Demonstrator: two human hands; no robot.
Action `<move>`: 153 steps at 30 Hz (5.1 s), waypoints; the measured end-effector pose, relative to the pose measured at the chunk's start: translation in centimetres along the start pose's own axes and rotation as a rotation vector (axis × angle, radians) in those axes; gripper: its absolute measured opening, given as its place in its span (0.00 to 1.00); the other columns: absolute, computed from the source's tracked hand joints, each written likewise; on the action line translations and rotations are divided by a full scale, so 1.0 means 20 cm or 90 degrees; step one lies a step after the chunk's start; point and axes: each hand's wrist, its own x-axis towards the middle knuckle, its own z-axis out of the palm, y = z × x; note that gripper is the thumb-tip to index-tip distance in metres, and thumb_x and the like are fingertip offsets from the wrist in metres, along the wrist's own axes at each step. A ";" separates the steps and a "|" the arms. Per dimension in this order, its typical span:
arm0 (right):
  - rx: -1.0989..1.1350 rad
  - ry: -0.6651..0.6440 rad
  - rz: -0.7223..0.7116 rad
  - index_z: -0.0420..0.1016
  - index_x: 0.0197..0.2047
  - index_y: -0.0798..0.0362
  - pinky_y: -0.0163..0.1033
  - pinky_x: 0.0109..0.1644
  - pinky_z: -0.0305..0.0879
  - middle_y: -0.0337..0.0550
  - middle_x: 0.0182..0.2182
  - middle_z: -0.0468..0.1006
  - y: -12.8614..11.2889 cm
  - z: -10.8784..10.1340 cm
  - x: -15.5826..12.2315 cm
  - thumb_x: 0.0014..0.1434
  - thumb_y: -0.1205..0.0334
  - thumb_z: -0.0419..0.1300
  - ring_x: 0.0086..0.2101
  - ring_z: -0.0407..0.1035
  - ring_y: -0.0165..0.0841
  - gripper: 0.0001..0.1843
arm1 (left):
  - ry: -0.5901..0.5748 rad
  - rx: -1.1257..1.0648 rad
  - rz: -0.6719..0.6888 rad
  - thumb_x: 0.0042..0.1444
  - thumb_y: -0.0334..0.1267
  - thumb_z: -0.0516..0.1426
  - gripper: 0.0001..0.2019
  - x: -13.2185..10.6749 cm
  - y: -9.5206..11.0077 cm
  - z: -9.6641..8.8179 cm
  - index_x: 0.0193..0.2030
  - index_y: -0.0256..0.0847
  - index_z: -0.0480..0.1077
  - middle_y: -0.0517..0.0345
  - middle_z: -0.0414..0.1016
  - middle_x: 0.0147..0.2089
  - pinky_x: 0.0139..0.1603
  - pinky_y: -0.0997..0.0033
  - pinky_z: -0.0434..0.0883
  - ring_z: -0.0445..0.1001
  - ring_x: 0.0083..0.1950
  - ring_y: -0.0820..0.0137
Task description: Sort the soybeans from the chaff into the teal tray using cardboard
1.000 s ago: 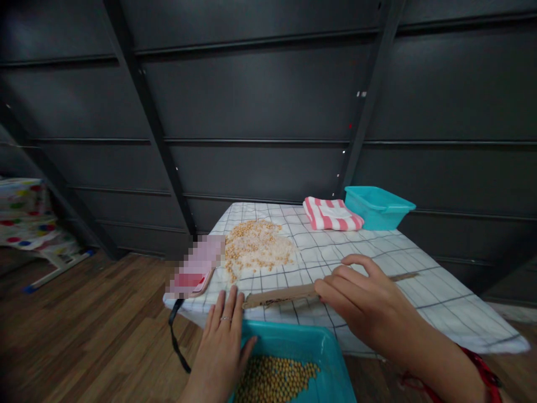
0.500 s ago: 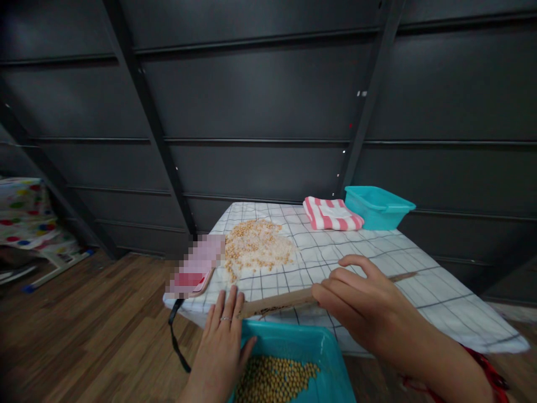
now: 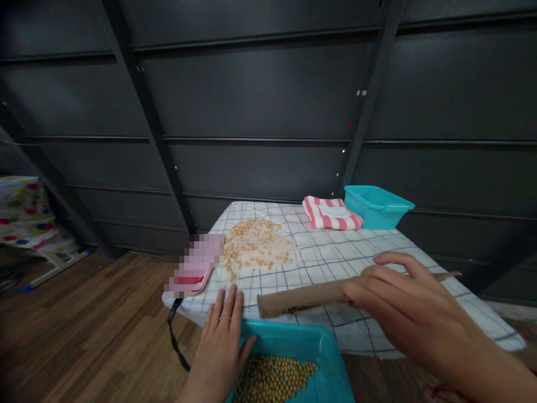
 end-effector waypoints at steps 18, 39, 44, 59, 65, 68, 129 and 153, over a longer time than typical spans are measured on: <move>-0.032 -0.026 -0.058 0.65 0.41 0.52 0.42 0.43 0.58 0.41 0.31 0.75 0.22 0.05 -0.04 0.56 0.76 0.46 0.34 0.66 0.31 0.14 | 0.006 -0.035 -0.017 0.48 0.33 0.50 0.26 -0.02 0.03 0.04 0.56 0.28 0.61 0.41 0.62 0.60 0.50 0.48 0.68 0.59 0.59 0.46; -0.029 -0.012 -0.009 0.67 0.38 0.52 0.41 0.37 0.59 0.42 0.29 0.74 0.38 0.12 0.01 0.58 0.71 0.48 0.31 0.68 0.32 0.09 | 0.007 -0.051 -0.020 0.49 0.34 0.49 0.27 -0.03 0.03 0.05 0.57 0.31 0.59 0.43 0.62 0.60 0.51 0.48 0.67 0.57 0.60 0.47; 0.001 0.011 -0.029 0.66 0.39 0.51 0.40 0.37 0.61 0.42 0.29 0.75 0.36 0.09 0.01 0.59 0.69 0.47 0.32 0.68 0.32 0.09 | 0.010 -0.065 -0.025 0.49 0.33 0.49 0.27 -0.03 0.03 0.06 0.58 0.29 0.58 0.41 0.62 0.60 0.51 0.47 0.66 0.57 0.60 0.46; 0.085 0.000 -0.112 0.64 0.38 0.53 0.39 0.41 0.56 0.38 0.28 0.72 0.05 0.12 0.22 0.58 0.75 0.45 0.31 0.64 0.29 0.11 | -0.005 -0.140 -0.061 0.52 0.32 0.48 0.36 -0.03 0.01 0.04 0.65 0.26 0.33 0.38 0.59 0.61 0.52 0.47 0.67 0.57 0.61 0.48; 0.007 0.030 -0.072 0.66 0.37 0.54 0.42 0.41 0.57 0.40 0.27 0.73 0.08 0.19 0.27 0.59 0.70 0.46 0.30 0.65 0.31 0.09 | 0.005 -0.146 -0.064 0.52 0.32 0.47 0.36 -0.04 0.00 0.04 0.65 0.28 0.31 0.40 0.60 0.61 0.51 0.47 0.67 0.57 0.61 0.49; 0.053 0.037 -0.057 0.66 0.38 0.52 0.41 0.41 0.57 0.38 0.28 0.73 0.06 0.16 0.27 0.60 0.68 0.47 0.31 0.65 0.30 0.08 | 0.016 -0.135 -0.064 0.52 0.32 0.46 0.37 -0.04 -0.01 0.04 0.64 0.26 0.28 0.38 0.60 0.60 0.51 0.49 0.68 0.58 0.60 0.49; 0.115 0.092 -0.121 0.64 0.38 0.55 0.42 0.43 0.57 0.38 0.28 0.73 -0.04 0.23 0.23 0.56 0.77 0.48 0.30 0.64 0.28 0.10 | -0.021 -0.345 -0.112 0.53 0.32 0.49 0.43 0.00 -0.02 -0.01 0.62 0.36 0.15 0.35 0.51 0.64 0.53 0.41 0.64 0.51 0.63 0.46; 0.045 0.138 -0.125 0.65 0.43 0.52 0.43 0.43 0.60 0.38 0.30 0.77 0.04 0.23 0.08 0.54 0.78 0.49 0.32 0.69 0.29 0.16 | -0.113 -0.320 -0.084 0.56 0.30 0.46 0.39 -0.01 -0.04 -0.03 0.61 0.39 0.15 0.43 0.49 0.65 0.53 0.39 0.63 0.47 0.63 0.45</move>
